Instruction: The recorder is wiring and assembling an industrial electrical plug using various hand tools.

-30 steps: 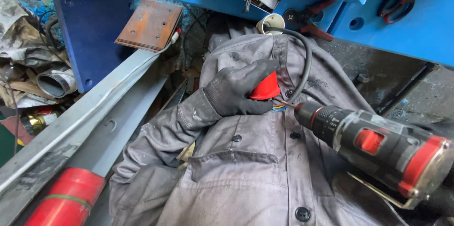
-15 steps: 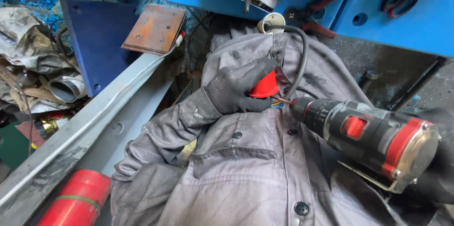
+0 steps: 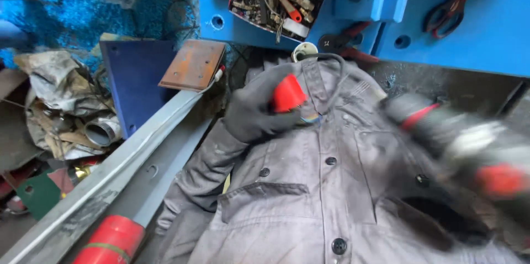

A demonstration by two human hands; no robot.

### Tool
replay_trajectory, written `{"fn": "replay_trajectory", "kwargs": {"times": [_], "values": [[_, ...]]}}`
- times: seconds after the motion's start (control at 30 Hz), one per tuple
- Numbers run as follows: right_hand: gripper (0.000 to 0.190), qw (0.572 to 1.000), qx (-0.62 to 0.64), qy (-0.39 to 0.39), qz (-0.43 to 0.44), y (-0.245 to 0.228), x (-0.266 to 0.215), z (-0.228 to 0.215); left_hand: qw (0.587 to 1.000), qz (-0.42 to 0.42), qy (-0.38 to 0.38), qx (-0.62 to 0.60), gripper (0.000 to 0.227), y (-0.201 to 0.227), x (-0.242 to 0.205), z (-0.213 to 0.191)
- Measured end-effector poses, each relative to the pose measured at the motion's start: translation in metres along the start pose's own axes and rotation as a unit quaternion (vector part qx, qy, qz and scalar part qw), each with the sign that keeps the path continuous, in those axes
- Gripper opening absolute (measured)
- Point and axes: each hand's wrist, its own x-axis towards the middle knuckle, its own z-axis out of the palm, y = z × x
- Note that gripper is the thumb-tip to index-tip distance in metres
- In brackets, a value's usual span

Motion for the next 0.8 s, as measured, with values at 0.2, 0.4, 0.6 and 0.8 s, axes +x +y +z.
{"fn": "replay_trajectory", "kwargs": {"times": [0.2,0.4,0.6,0.8], "values": [[0.043,0.978,0.058,0.202,0.008,0.004,0.034,-0.083,0.986,-0.075,0.142,-0.053,0.076,0.019,0.005,-0.028],[0.069,0.944,-0.001,0.323,0.065,-0.083,0.120,-0.096,0.977,-0.052,0.206,-0.031,0.074,0.037,0.010,-0.023],[0.100,0.913,-0.143,0.330,0.191,-0.024,0.157,-0.041,0.969,-0.089,0.187,-0.132,0.074,0.042,0.011,-0.008],[0.094,0.956,-0.035,0.286,0.059,-0.029,0.207,0.000,0.958,-0.090,0.198,-0.189,0.071,0.016,-0.007,-0.008]]}}
